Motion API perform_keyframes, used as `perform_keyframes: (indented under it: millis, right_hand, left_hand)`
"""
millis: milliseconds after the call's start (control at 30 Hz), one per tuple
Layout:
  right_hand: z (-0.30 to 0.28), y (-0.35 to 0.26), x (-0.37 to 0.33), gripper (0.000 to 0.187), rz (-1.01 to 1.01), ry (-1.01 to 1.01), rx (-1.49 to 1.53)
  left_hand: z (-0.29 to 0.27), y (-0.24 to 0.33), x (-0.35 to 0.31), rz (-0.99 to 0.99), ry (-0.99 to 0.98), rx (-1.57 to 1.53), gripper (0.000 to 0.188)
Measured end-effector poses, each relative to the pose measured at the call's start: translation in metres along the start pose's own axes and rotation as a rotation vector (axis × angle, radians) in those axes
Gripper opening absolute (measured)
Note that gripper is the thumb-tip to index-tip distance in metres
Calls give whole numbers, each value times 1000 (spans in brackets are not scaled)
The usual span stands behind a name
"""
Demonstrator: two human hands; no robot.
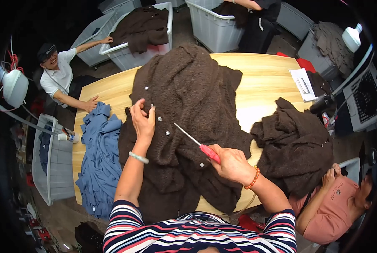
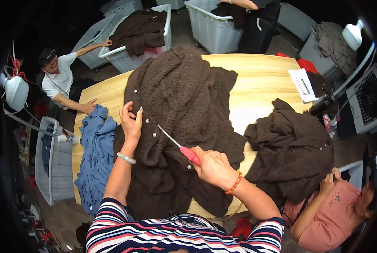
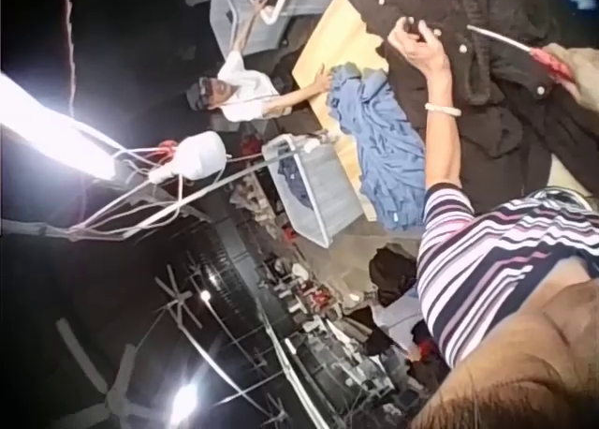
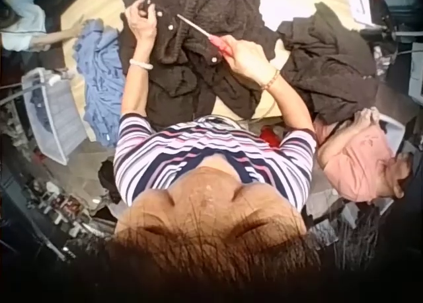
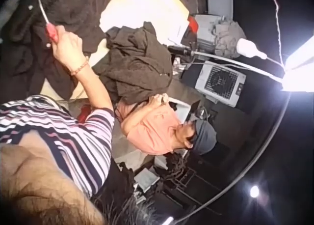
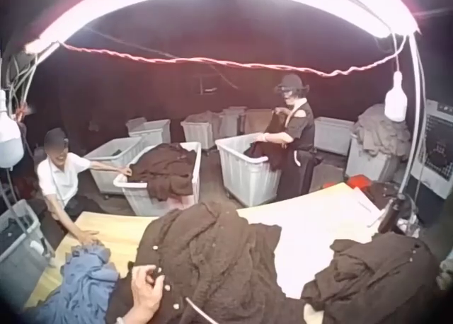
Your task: Inspecting garments and trimming loose threads using a pair of scissors.
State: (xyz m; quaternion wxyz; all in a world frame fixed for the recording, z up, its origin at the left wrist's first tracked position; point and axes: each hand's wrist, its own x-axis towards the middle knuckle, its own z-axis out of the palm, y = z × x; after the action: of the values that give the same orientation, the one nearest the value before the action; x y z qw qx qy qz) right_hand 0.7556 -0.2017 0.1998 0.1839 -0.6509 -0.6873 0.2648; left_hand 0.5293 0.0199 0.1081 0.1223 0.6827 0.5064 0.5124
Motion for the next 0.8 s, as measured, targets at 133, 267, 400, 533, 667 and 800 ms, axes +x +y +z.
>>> perform_keyframes:
  millis: [133,267,400,533,667,800]
  right_hand:
    - [8,-16,28,25,-19,-1,-40]
    - [20,-20,51,21,-92,-33,-92]
    - [7,-25,64,22,-8,0,-61]
    - [13,-27,71,23,-89,-71,-44]
    - [10,-23,65,28,-14,-143,-34]
    - [9,-21,69,27,-9,-83,-11]
  left_hand:
    - [14,-53,12,-245,-246,-58,23]
    - [15,-63,5,-441,-334,-485,15]
    - [-13,-49,0,-569,-421,-902,14]
    - [-16,-45,-2,-568,-460,-974,16]
    - [-15,-50,-3,-562,-454,-820,17]
    - [3,-30,37,-235,-160,-212,33]
